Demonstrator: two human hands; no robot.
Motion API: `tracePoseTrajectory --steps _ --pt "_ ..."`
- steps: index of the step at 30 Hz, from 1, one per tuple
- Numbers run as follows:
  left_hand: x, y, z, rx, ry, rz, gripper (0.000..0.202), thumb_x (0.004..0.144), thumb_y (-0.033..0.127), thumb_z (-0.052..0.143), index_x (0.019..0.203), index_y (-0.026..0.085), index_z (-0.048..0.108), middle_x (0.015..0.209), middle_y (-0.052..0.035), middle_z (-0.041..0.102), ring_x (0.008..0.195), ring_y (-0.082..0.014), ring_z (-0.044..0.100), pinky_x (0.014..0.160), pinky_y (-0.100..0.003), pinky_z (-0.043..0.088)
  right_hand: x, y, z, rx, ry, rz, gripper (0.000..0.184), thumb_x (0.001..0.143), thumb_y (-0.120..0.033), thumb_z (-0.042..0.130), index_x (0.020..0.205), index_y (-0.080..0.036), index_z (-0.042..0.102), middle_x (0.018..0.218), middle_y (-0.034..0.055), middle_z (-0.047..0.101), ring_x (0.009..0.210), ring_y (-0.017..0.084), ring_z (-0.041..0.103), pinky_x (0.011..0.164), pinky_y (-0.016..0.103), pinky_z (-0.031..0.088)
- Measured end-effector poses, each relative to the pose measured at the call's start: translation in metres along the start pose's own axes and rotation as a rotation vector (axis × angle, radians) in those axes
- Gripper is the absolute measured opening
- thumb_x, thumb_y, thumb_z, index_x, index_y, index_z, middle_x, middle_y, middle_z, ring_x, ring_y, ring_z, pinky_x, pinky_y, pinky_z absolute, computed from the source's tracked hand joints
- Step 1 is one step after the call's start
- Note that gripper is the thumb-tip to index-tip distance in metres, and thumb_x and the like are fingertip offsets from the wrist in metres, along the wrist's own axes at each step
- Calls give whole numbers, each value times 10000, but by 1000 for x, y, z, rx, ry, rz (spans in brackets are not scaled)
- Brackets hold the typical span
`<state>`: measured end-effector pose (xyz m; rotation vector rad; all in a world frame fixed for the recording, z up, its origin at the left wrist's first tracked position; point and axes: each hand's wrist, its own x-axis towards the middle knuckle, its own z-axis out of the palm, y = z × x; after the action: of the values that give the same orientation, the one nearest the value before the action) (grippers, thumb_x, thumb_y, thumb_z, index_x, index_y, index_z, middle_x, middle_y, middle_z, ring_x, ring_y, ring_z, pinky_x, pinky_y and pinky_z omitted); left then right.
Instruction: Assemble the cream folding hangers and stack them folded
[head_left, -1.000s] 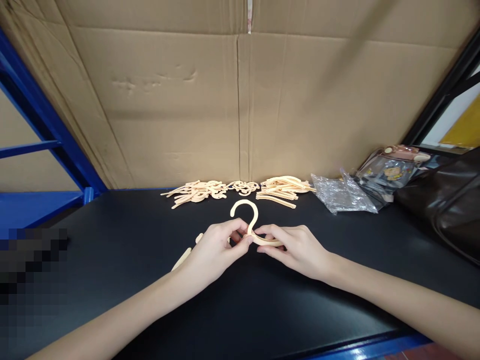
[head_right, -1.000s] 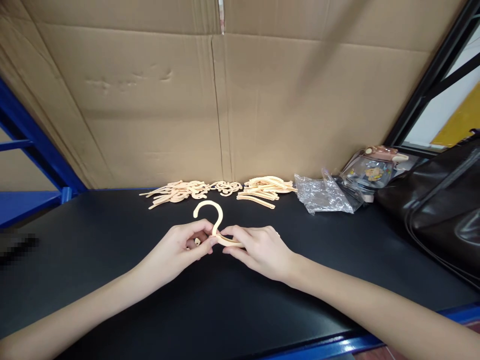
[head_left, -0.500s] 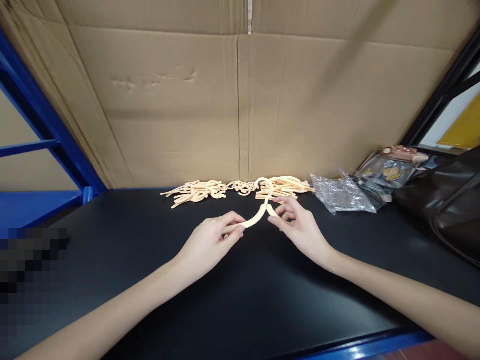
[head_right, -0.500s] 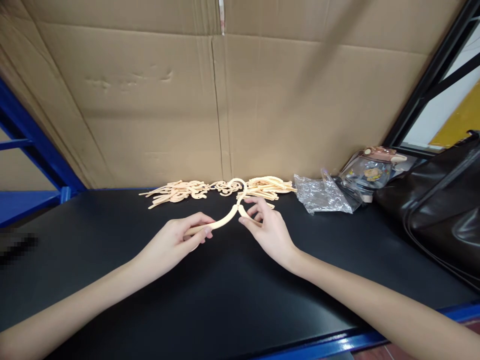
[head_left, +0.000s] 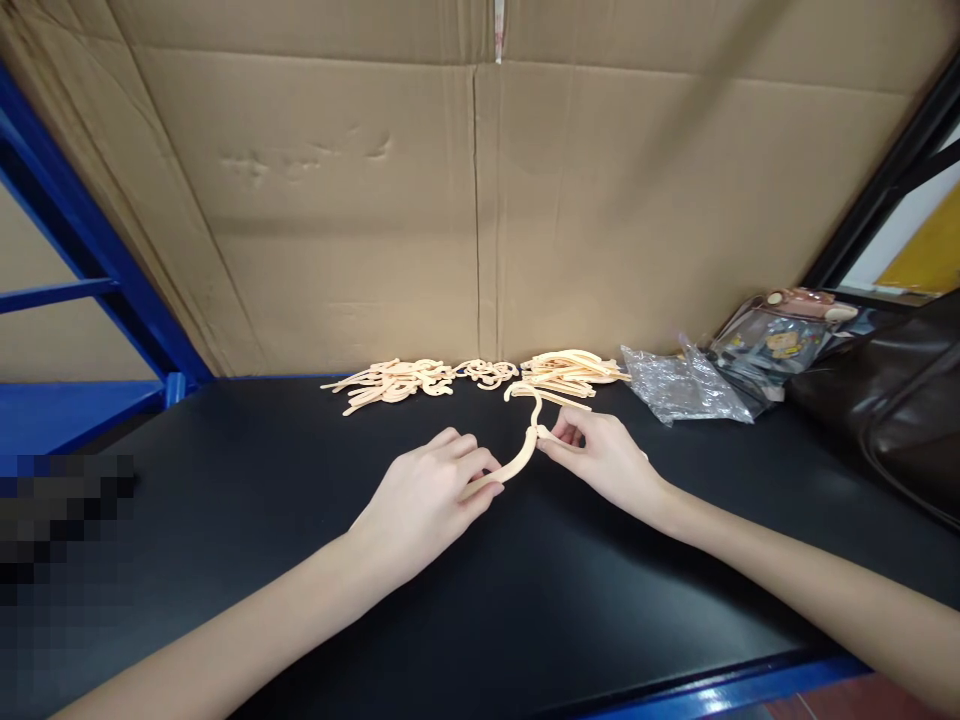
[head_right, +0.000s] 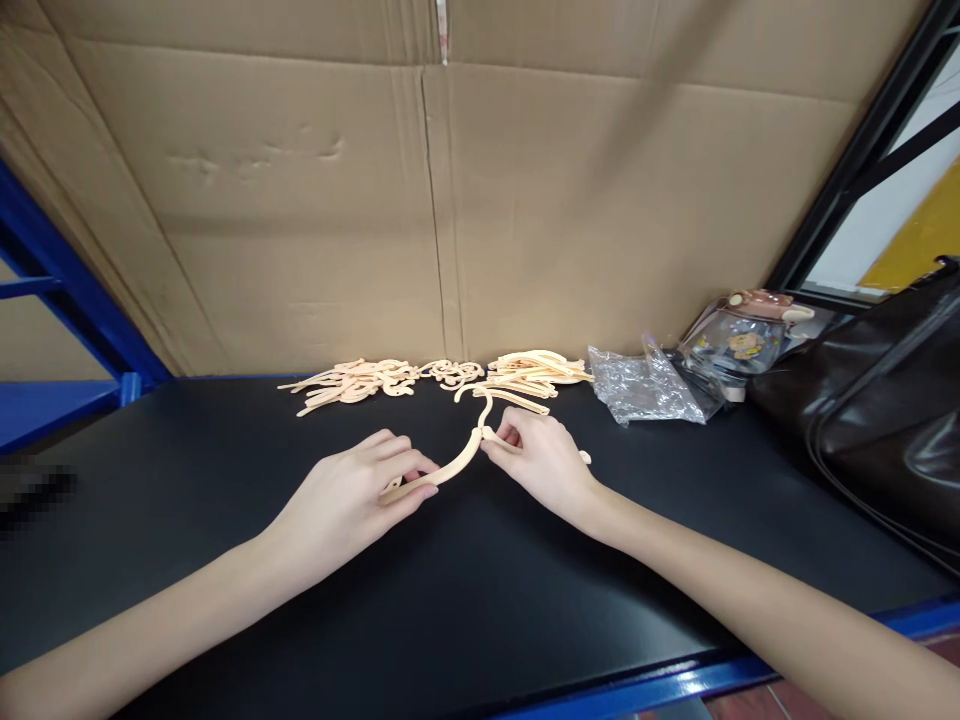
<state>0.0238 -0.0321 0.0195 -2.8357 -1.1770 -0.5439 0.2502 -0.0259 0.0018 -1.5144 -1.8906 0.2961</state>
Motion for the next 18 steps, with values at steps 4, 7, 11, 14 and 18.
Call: tracePoseTrajectory --steps 4,7,11,14,18 --pt "0 -4 4 -14 -43 12 117 919 282 536 873 230 629 786 22 622 777 -157 543 581 -253 363 0 -1 0 -186 -13 -59 290 845 -350 554 614 -200 462 600 -21 569 529 125 508 498 241 307" --pt "0 -5 7 -9 -73 12 123 917 295 541 849 226 617 786 21 625 779 -158 548 570 -250 351 1 -1 -1 -249 -33 -72 284 835 -337 583 618 -198 464 618 -24 583 558 129 522 513 239 291" --pt "2 -5 7 -9 -102 28 149 917 336 554 846 220 616 779 23 630 787 -160 547 591 -246 359 2 2 -2 -277 -56 -66 326 860 -404 572 626 -197 481 653 -24 600 607 138 544 529 235 292" --pt "4 -6 2 -26 -115 30 176 893 379 585 835 219 631 777 25 643 800 -162 559 591 -239 363 5 8 -2 -287 -68 -61 326 864 -437 572 648 -199 518 703 -19 625 635 143 559 547 237 311" --pt "8 -20 -12 33 -11 -16 221 899 426 550 870 232 652 836 18 667 832 -172 589 628 -244 384 9 15 -1 -280 -72 -81 263 864 -428 587 721 -207 595 787 -6 653 705 150 589 581 241 349"
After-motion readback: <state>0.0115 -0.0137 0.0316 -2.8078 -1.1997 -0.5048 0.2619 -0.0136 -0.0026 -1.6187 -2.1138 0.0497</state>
